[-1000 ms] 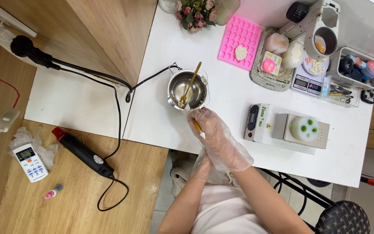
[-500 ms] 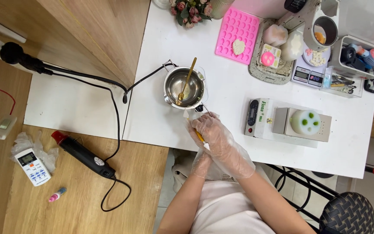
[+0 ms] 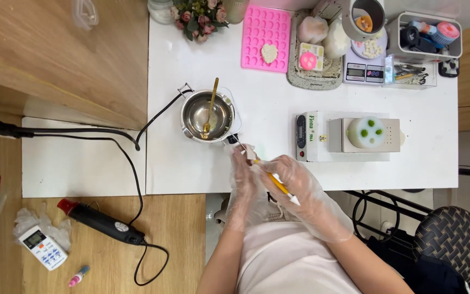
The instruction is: Preparing and pouring melted wax for candle decorations at a workbench.
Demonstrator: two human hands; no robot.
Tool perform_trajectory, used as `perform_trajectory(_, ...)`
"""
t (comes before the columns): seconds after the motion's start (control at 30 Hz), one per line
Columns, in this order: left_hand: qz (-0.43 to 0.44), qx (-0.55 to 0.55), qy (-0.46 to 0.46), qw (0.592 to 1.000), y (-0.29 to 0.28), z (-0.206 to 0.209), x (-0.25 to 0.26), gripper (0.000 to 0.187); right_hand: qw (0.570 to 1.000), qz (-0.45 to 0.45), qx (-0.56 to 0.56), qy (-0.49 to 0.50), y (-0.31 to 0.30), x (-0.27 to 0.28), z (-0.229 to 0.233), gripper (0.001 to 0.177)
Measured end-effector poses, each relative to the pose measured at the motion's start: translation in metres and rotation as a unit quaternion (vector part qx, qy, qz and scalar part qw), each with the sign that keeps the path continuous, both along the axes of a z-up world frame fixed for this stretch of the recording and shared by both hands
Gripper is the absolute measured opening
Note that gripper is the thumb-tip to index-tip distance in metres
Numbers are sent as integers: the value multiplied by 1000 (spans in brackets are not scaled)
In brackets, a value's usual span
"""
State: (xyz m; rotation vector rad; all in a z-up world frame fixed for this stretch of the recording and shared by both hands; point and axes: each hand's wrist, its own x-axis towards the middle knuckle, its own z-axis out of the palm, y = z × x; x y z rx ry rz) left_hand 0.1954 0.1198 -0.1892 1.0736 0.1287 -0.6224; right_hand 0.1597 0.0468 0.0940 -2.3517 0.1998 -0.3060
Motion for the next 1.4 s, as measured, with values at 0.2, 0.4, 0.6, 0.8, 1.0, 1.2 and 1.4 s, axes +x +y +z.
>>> perform_trajectory(0.2, 5, -97, 168, 981, 11, 38, 18, 46, 995, -81, -24, -52, -25, -37, -4, 15)
perform_trajectory(0.4, -34, -93, 180, 979, 26, 44, 36, 42, 981, -189, 2, -36, -40, -73, -22, 12)
perform_trajectory(0.6, -35, -55, 196, 978, 33, 69, 41, 50, 973, -223, 48, 23, -46, -81, 16, 14)
perform_trajectory(0.8, -46, 108, 164, 979, 34, 136, 35, 55, 951, -298, 81, 2, -64, -112, -31, 10)
perform_trajectory(1.0, -9, 165, 115, 979, 79, 137, 28, 71, 936, -340, 91, -23, -82, -127, -46, 8)
perform_trajectory(1.2, 86, 403, -4, 911, 151, 37, 5, 81, 939, -333, 75, -35, -105, -139, -41, 11)
perform_trajectory(1.4, 56, 373, -181, 908, 28, 171, -49, 59, 940, -332, 48, -66, -129, -147, -61, 17)
